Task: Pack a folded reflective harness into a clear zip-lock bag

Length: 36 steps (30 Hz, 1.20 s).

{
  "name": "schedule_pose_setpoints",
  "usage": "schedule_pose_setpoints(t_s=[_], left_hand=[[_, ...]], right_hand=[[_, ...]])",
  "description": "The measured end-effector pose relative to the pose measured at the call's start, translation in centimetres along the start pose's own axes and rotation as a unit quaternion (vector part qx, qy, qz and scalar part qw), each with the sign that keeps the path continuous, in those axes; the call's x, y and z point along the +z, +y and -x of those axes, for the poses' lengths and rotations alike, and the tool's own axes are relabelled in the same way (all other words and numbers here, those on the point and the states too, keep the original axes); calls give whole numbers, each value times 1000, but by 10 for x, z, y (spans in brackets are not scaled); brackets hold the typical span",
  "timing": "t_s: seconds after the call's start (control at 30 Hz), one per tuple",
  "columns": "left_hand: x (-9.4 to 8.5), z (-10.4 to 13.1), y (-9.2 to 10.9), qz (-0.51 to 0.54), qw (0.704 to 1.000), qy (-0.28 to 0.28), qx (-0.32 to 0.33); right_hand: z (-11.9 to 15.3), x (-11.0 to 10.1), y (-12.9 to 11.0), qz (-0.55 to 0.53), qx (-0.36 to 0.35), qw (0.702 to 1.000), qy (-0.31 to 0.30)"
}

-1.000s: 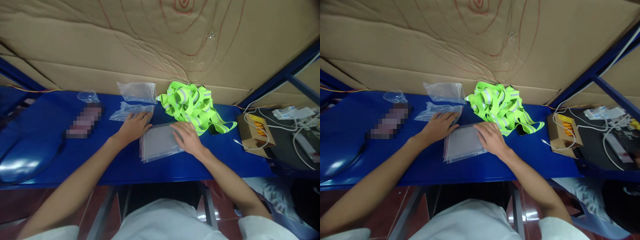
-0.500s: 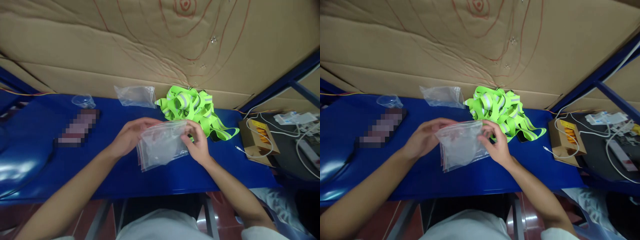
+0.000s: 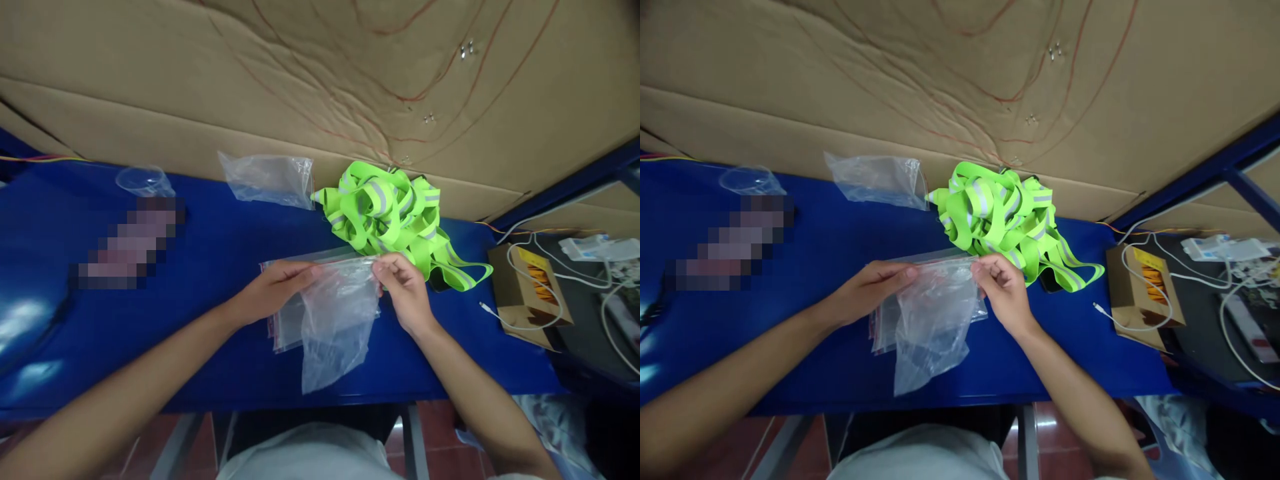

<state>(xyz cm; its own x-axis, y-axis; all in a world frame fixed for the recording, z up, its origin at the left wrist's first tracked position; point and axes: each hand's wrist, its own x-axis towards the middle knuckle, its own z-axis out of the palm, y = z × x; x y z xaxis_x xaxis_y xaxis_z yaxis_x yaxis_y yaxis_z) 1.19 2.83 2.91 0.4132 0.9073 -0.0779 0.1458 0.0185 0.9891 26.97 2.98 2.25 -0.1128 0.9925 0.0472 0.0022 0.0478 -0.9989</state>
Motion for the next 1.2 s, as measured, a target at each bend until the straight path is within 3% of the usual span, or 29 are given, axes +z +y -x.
schedule_pose_setpoints(t_s=[0.17, 0.5, 0.57, 0.67, 0.77, 0.87, 1.03, 1.2], left_hand=[[-1, 3, 0, 101, 987, -107, -67], [6, 5, -5, 80, 992, -93, -33], [6, 4, -6, 55, 995, -73, -28], [9, 4, -4, 20, 1000, 6, -15], [13, 7, 0, 5, 998, 65, -7], [16, 8, 2, -3, 998, 56, 0], [19, 8, 1, 7, 999, 36, -18], [22, 8, 0, 13, 998, 55, 10]], right_hand=[[0, -5, -3, -6, -12, 1000, 8], [4, -4, -14, 66, 0, 996, -54], [4, -5, -11, 71, -1, 997, -41], [3, -6, -9, 82, -7, 996, -23], [4, -5, -10, 103, 0, 993, -51], [6, -4, -11, 109, 9, 991, -75], [8, -3, -11, 112, -2, 992, -58], [10, -1, -7, 122, -1, 988, -95]])
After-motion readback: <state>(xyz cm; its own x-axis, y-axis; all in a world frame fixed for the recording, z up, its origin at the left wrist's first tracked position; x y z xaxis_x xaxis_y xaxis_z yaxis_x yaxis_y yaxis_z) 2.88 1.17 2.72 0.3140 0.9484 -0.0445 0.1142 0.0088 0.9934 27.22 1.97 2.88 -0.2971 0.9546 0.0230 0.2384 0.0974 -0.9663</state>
